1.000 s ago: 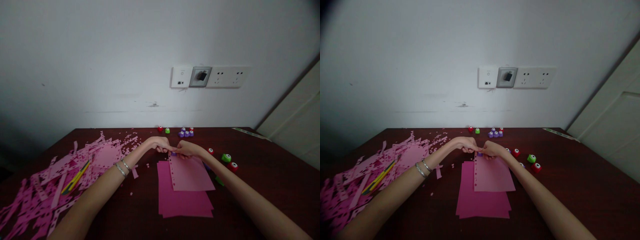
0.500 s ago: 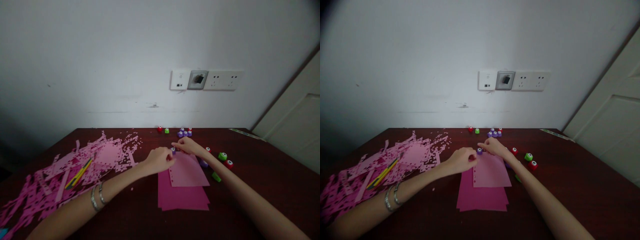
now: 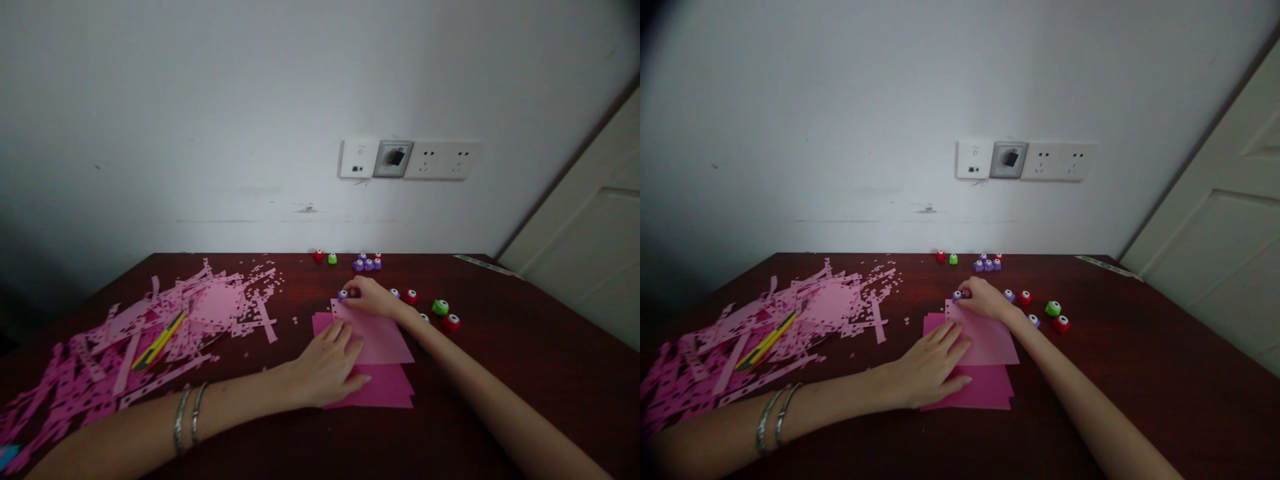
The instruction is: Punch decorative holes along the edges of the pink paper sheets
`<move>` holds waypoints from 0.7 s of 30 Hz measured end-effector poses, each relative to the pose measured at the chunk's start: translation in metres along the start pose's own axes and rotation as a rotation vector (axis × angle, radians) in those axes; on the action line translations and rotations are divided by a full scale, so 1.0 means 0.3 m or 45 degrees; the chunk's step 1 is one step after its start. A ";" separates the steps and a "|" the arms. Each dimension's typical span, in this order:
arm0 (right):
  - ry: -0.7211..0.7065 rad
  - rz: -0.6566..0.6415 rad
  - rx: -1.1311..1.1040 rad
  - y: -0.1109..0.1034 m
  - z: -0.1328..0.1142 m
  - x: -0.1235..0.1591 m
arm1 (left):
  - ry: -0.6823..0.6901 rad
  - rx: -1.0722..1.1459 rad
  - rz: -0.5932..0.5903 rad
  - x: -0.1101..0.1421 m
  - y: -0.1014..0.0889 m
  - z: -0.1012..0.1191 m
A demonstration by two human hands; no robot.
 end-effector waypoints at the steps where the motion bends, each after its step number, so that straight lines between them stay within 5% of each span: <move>1: 0.007 0.008 0.021 0.001 0.001 0.001 | -0.006 -0.009 0.007 0.002 0.001 0.002; 10: 0.166 0.046 0.252 -0.048 0.013 0.028 | -0.019 -0.031 0.035 0.039 -0.024 0.034; 21: 0.457 0.144 0.605 -0.123 0.134 0.099 | -0.062 0.015 -0.080 0.120 -0.047 0.050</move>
Point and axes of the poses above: each hand's wrist, its own x-axis away from the middle knuckle, its own y-axis out of the palm, z = x × y, the point moved 1 cm from there along -x, towards the middle knuckle, and after that the axes turned 9 degrees about x, right-handed, at the moved point
